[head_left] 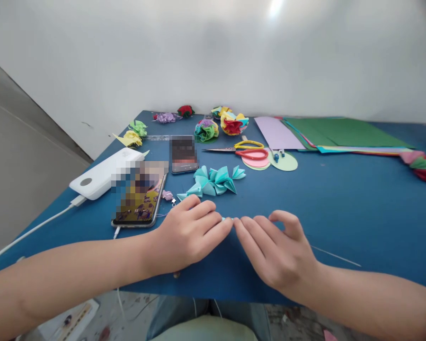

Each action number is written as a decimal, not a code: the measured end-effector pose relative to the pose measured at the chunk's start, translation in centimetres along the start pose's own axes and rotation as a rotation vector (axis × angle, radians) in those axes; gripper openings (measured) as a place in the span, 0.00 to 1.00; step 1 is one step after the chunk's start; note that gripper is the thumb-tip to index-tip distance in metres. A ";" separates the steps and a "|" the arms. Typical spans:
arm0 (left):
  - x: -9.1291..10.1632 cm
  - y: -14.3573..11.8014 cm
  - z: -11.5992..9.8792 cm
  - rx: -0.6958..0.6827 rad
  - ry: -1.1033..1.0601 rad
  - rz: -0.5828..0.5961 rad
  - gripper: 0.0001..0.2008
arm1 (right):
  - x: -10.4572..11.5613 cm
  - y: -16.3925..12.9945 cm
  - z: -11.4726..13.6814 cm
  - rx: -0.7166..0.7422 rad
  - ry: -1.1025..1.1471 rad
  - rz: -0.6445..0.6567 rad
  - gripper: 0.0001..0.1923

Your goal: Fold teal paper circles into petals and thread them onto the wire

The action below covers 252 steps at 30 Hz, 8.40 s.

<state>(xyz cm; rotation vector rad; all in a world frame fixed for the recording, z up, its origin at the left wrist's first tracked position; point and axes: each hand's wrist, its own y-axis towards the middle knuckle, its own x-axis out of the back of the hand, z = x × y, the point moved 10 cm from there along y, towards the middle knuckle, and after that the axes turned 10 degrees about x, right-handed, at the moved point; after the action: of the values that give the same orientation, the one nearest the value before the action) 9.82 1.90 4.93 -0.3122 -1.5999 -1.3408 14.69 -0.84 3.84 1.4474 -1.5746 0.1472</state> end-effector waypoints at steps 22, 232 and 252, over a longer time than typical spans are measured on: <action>0.4 0.1 0.5 0.079 -0.033 -0.001 0.08 | 0.3 -0.3 -0.9 -0.061 0.118 -0.111 0.09; 0.8 -0.3 -1.1 -0.154 0.293 -0.018 0.10 | -0.4 0.1 -2.7 -0.098 0.167 -0.100 0.07; 1.4 -0.3 -1.2 -0.114 0.254 -0.046 0.10 | -0.7 -0.2 -3.9 -0.215 0.392 -0.126 0.10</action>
<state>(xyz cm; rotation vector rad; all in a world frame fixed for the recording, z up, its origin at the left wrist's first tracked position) 9.53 0.19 5.77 -0.1665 -1.3302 -1.4481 16.85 2.07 5.34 1.2557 -1.1423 0.1705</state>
